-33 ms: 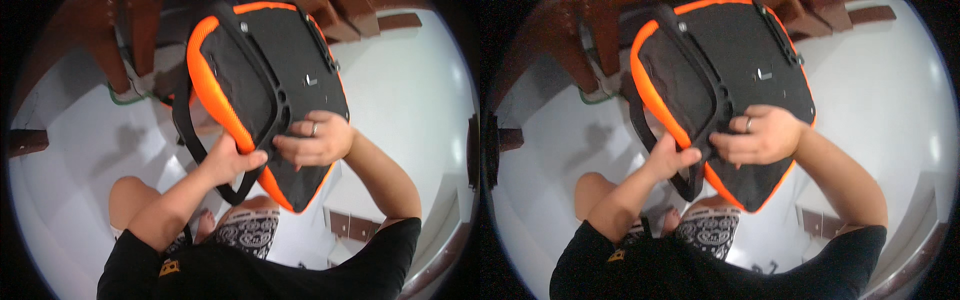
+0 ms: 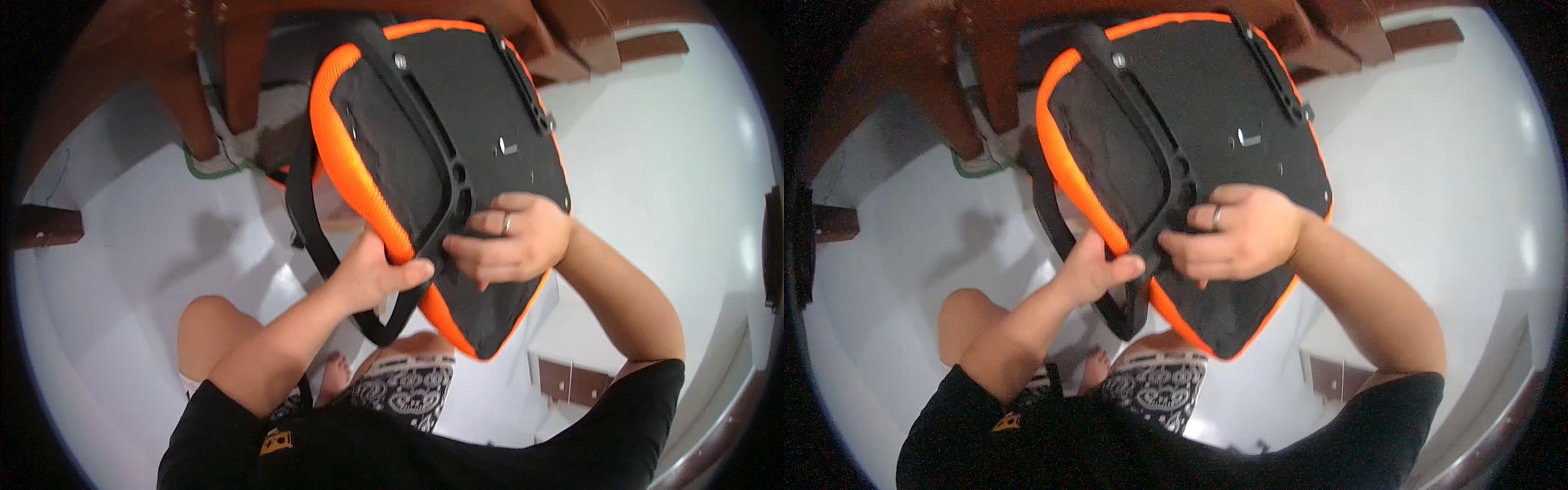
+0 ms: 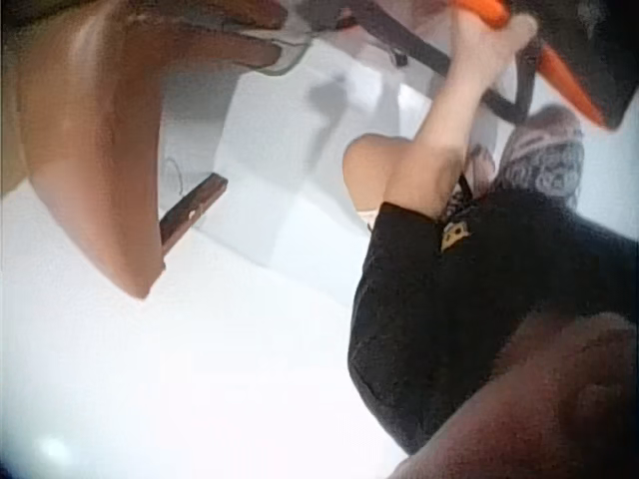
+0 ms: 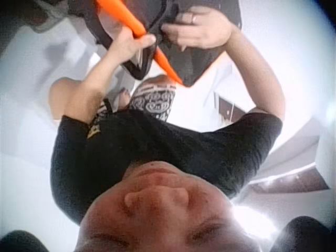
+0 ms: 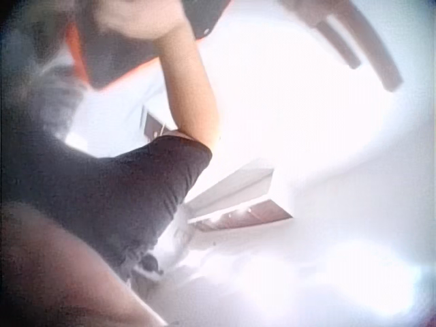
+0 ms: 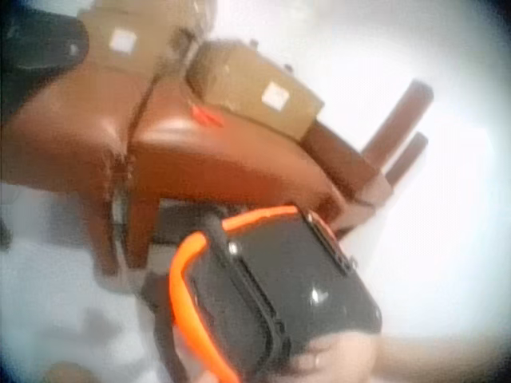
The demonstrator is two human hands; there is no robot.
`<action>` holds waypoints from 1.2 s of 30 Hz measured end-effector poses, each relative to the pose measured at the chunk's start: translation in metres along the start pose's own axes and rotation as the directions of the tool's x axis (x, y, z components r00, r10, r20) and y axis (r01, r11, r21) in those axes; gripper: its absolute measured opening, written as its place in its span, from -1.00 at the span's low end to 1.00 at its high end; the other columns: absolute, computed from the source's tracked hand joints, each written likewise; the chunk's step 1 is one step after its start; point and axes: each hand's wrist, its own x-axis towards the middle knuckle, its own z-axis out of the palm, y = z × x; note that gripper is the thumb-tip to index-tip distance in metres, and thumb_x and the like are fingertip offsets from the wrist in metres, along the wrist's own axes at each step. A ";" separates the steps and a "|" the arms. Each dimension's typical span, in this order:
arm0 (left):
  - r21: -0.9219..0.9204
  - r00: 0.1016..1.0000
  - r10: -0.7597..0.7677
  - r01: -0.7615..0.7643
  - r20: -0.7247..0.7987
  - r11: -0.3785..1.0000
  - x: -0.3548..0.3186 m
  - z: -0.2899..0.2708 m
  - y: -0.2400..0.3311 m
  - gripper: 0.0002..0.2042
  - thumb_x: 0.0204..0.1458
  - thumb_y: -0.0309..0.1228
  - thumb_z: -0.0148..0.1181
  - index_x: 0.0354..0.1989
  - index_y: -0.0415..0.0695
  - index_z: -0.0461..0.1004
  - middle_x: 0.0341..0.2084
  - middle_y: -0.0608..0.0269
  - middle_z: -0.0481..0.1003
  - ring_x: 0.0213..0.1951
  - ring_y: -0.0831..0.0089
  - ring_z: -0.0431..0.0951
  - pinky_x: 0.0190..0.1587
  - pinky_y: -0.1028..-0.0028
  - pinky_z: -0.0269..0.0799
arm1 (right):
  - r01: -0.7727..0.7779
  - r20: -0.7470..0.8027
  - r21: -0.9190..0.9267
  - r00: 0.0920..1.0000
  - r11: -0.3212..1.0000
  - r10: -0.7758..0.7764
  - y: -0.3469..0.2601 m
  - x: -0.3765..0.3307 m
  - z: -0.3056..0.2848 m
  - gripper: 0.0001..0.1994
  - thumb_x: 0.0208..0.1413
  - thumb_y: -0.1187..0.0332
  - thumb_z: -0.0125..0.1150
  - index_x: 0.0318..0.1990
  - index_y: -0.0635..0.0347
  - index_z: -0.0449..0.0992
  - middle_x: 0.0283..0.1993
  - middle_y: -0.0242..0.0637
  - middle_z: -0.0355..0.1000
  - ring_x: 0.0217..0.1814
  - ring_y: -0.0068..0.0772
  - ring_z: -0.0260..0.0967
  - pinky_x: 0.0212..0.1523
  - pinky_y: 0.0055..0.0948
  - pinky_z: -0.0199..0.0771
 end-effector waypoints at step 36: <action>-0.225 0.989 0.118 -0.135 -0.085 0.965 -0.013 0.027 -0.016 -0.21 -0.20 -0.40 0.35 0.13 -0.29 -0.09 0.01 0.07 0.11 0.11 0.34 0.15 0.18 0.37 0.11 | -0.809 0.005 0.327 0.519 0.489 0.855 -0.048 0.040 -0.025 -0.75 -0.04 0.24 0.22 -0.21 0.13 0.47 -0.19 -0.23 0.40 -0.21 -0.29 0.38 -0.25 -0.35 0.37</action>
